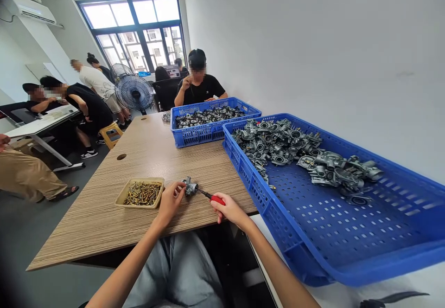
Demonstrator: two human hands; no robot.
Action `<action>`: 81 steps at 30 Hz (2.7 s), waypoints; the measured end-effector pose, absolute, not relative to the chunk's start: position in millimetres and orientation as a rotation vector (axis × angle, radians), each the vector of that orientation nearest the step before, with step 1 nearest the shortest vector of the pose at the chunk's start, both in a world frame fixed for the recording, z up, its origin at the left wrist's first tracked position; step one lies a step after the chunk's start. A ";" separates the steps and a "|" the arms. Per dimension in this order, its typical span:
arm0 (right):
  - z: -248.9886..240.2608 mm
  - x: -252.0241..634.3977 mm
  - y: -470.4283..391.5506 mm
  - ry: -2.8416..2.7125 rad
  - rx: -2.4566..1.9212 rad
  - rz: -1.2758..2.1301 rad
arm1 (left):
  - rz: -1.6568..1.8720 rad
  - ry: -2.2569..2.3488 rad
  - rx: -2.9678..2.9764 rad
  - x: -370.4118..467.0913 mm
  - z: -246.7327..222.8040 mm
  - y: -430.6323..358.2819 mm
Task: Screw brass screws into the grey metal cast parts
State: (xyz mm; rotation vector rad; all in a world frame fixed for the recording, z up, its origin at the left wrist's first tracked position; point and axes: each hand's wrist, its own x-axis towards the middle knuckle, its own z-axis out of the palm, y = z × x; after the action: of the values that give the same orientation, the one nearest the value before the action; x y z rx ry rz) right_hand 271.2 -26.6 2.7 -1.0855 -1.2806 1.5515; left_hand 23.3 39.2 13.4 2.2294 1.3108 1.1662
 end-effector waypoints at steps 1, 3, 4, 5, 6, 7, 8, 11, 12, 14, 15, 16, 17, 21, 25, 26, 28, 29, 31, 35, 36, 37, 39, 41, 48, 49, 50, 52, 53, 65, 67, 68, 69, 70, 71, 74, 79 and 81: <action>3.0 271.0 -26.7 -1.280 -1.083 1.550 | 1.164 1.308 2.247 23.4 13.5 39.4; 3.4 270.6 -26.7 -1.279 -1.080 1.544 | 1.167 1.305 2.278 23.2 14.1 39.4; 3.7 270.5 -26.8 -1.278 -1.080 1.541 | 1.170 1.305 2.285 22.8 14.4 39.2; 4.0 270.5 -27.0 -1.278 -1.080 1.540 | 1.173 1.310 2.284 22.1 14.6 38.9; 4.5 270.5 -27.2 -1.277 -1.081 1.542 | 1.176 1.317 2.278 21.1 14.7 38.4; 5.1 270.6 -27.4 -1.276 -1.082 1.549 | 1.180 1.326 2.272 20.1 14.7 37.7; 5.8 270.7 -27.6 -1.275 -1.082 1.554 | 1.185 1.335 2.269 18.9 14.6 36.9; 8.0 270.6 -28.0 -1.270 -1.084 1.563 | 1.196 1.349 2.279 16.2 14.1 34.3; 8.5 270.5 -28.0 -1.267 -1.085 1.562 | 1.197 1.350 2.282 15.8 13.9 33.7; 8.7 270.3 -27.9 -1.259 -1.086 1.559 | 1.198 1.351 2.282 15.8 13.7 33.4; 8.5 270.2 -27.9 -1.255 -1.085 1.559 | 1.197 1.352 2.282 16.1 13.6 33.7; 8.0 270.2 -27.9 -1.252 -1.084 1.559 | 1.198 1.355 2.280 16.5 13.5 34.2; 7.5 270.2 -28.0 -1.250 -1.083 1.558 | 1.199 1.357 2.278 16.9 13.4 35.0; 5.7 270.7 -28.5 -1.256 -1.087 1.558 | 1.193 1.355 2.264 17.2 13.2 37.7; 3.9 271.5 -27.6 -1.269 -1.082 1.553 | 1.179 1.340 2.257 16.1 13.6 37.8; 3.2 271.6 -27.1 -1.272 -1.079 1.549 | 1.176 1.339 2.258 15.8 13.8 37.5; 1.5 271.8 -26.2 -1.270 -1.074 1.545 | 1.171 1.337 2.263 15.3 14.3 36.8; 0.7 271.9 -25.9 -1.265 -1.074 1.544 | 1.169 1.336 2.265 15.1 14.4 36.5; -0.6 271.9 -25.4 -1.259 -1.076 1.546 | 1.167 1.332 2.269 14.8 14.3 36.3; -1.0 271.7 -25.2 -1.275 -1.070 1.541 | 1.163 1.329 2.276 14.4 12.8 37.2; -0.7 271.7 -25.2 -1.278 -1.070 1.541 | 1.161 1.328 2.277 14.4 12.5 37.7; -0.4 271.8 -25.2 -1.279 -1.072 1.543 | 1.157 1.326 2.284 14.6 12.4 38.1; 0.2 272.1 -25.3 -1.278 -1.076 1.549 | 1.145 1.324 2.326 15.0 12.9 38.7; 0.6 272.7 -25.3 -1.280 -1.077 1.551 | 1.142 1.335 2.390 15.4 14.2 39.1; -1.7 273.5 -24.9 -1.293 -1.084 1.549 | 1.145 1.214 2.436 13.4 17.0 45.3; -2.0 273.2 -25.0 -1.283 -1.086 1.552 | 1.110 1.178 2.407 12.9 16.8 46.3; -2.1 272.9 -25.1 -1.273 -1.089 1.554 | 1.073 1.153 2.375 12.6 16.6 47.0; -1.6 272.4 -25.6 -1.261 -1.092 1.555 | 1.027 1.140 2.333 12.6 16.5 46.5; -1.1 272.2 -25.9 -1.262 -1.091 1.553 | 1.024 1.148 2.330 12.8 16.6 45.3; -1.1 273.7 -25.8 -1.255 -1.055 1.563 | 1.070 1.305 2.401 -0.1 15.8 20.8; -1.2 274.5 -25.8 -1.235 -1.042 1.582 | 1.063 1.321 2.409 -2.2 15.5 19.4; -0.7 275.0 -25.8 -1.219 -1.036 1.598 | 1.062 1.331 2.410 -2.6 15.6 19.0; 0.0 275.6 -25.9 -1.198 -1.032 1.614 | 1.063 1.339 2.409 -2.4 15.9 18.9; 0.9 276.2 -26.0 -1.174 -1.028 1.628 | 1.063 1.339 2.405 -1.8 16.4 19.3; 2.0 276.8 -26.1 -1.153 -1.024 1.641 | 1.063 1.329 2.397 -0.7 17.1 20.2; 4.5 278.1 -26.4 -1.108 -1.014 1.665 | 1.033 1.232 2.348 3.8 18.9 26.1; 2.4 279.2 -25.9 -1.072 -1.002 1.668 | 0.982 1.070 2.267 11.5 19.7 39.8; 0.0 279.6 -25.1 -1.055 -0.998 1.676 | 0.972 1.065 2.265 13.3 20.1 42.1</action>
State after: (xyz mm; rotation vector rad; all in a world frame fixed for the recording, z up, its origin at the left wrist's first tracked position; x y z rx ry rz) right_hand 279.6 -25.1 0.0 -0.9984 -1.0554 1.6762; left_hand 13.3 42.1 20.1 2.2651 1.0654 0.9723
